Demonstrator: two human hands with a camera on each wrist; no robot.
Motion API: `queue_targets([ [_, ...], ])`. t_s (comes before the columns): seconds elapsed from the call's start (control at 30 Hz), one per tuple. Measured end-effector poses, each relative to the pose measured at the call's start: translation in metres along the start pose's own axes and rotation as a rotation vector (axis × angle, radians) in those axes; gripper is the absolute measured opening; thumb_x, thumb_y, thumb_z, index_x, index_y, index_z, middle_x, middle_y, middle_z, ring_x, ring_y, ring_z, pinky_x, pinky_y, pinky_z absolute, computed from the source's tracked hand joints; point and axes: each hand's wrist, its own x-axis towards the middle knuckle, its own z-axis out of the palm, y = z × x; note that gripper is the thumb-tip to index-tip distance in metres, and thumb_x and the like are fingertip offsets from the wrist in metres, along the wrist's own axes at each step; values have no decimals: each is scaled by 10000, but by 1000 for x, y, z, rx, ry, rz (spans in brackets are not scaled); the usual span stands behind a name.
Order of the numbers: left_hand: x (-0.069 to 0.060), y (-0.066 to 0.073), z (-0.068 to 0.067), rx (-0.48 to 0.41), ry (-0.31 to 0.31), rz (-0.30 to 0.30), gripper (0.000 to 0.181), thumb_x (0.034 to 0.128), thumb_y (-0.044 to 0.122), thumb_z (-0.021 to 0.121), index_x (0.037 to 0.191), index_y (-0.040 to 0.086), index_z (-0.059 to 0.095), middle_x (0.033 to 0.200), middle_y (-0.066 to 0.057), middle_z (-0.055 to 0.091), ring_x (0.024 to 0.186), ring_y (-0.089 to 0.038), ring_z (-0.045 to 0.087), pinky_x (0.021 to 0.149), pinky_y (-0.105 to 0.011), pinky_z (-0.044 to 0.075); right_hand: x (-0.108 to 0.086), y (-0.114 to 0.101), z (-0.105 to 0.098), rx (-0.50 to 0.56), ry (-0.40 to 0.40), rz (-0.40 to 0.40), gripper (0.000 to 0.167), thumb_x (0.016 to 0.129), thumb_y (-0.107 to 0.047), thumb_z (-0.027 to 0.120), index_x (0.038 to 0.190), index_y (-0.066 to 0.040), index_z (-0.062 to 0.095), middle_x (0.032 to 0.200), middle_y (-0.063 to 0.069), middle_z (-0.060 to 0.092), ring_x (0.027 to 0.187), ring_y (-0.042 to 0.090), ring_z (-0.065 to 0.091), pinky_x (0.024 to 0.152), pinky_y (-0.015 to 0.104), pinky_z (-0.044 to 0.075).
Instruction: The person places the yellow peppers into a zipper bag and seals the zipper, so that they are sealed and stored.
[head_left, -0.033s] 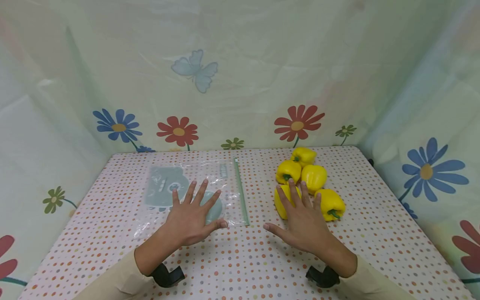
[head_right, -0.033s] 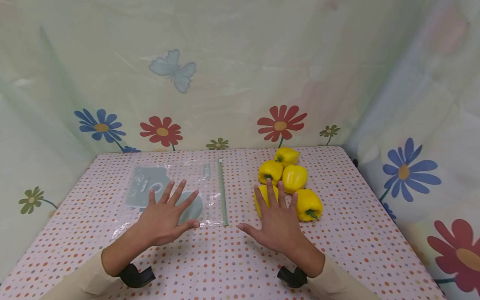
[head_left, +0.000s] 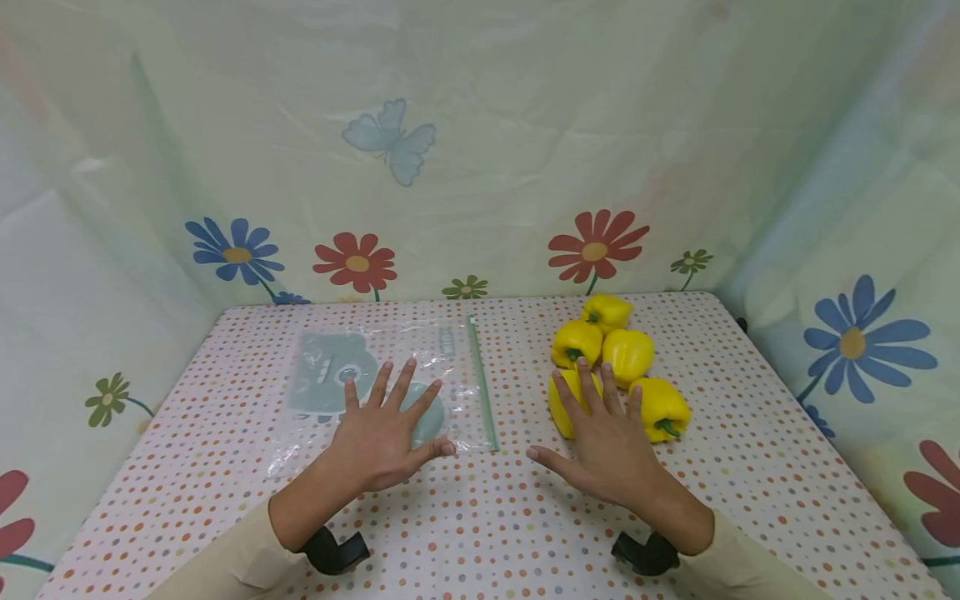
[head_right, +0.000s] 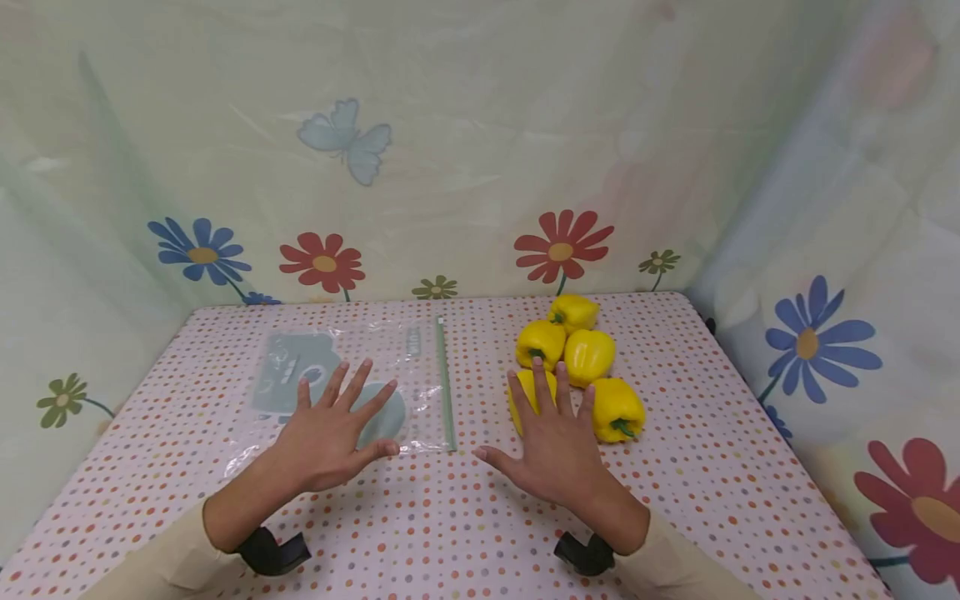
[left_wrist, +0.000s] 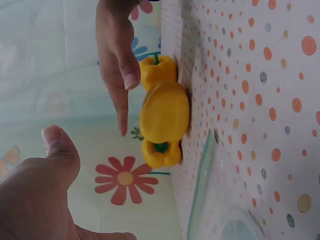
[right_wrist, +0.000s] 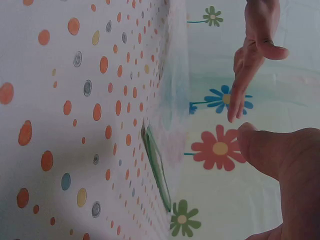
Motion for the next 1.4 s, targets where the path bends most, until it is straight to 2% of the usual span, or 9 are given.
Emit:
queue_targets([
  [0.23,4,3,1,16,-4,17,782,924,718,404,1549,254,320,1638,-144,202,1495,-425,209,1090,-759,197,-4,-1,-1,30,32,-72,945,837,-694,600,1551,-148,310,1619,189,229,1488,488,138,1107,758,133],
  [0.37,15,4,2,-47,32,26,609,964,551,525,1414,142,530,1322,-130,636,1185,-321,626,916,-518,524,-7,-10,-3,205,94,-206,657,913,-468,660,1454,-138,487,1495,129,484,1444,373,359,1144,610,294],
  [0.43,29,4,4,-143,51,25,434,973,458,568,1236,123,650,977,-57,742,848,-221,699,674,-376,552,-5,-16,-3,289,117,-268,506,933,-374,668,1370,-139,575,1373,76,611,1333,280,529,1082,496,436],
  [0.5,49,4,8,-273,50,26,306,978,404,580,1083,138,689,759,26,692,615,-132,609,514,-295,454,1,-23,0,342,118,-305,383,948,-318,659,1290,-148,633,1220,18,700,1143,187,661,932,385,552],
  [0.6,85,7,16,-440,10,-3,240,991,362,564,1031,148,664,735,42,648,559,-106,549,507,-272,429,20,-34,12,427,76,-320,288,959,-261,645,1218,-139,671,1011,-36,743,852,68,693,723,239,566],
  [0.73,129,13,30,-480,-25,-53,322,994,359,547,1216,127,566,863,-50,669,577,-147,554,494,-289,424,55,-44,35,572,20,-235,209,955,-198,629,1134,-113,696,844,-44,709,652,23,592,583,175,494],
  [0.87,152,16,47,-427,-40,-80,486,993,397,532,1390,129,449,885,-102,628,537,-154,455,454,-282,352,82,-48,54,757,-6,-54,122,953,-176,612,1004,-96,690,765,-22,667,578,56,556,530,216,482],
  [1.07,159,16,61,-390,-67,-108,457,979,405,537,1356,147,509,696,-48,550,524,-137,379,447,-268,312,93,-48,70,989,-87,146,146,971,-181,543,1011,-74,633,695,40,607,432,144,579,431,329,534],
  [1.4,162,11,64,-457,-41,-156,444,931,371,593,1276,124,462,698,-35,580,530,-168,483,456,-289,361,98,-39,78,1026,-37,185,138,976,-183,546,1067,-118,628,748,70,626,420,167,561,415,330,526],
])
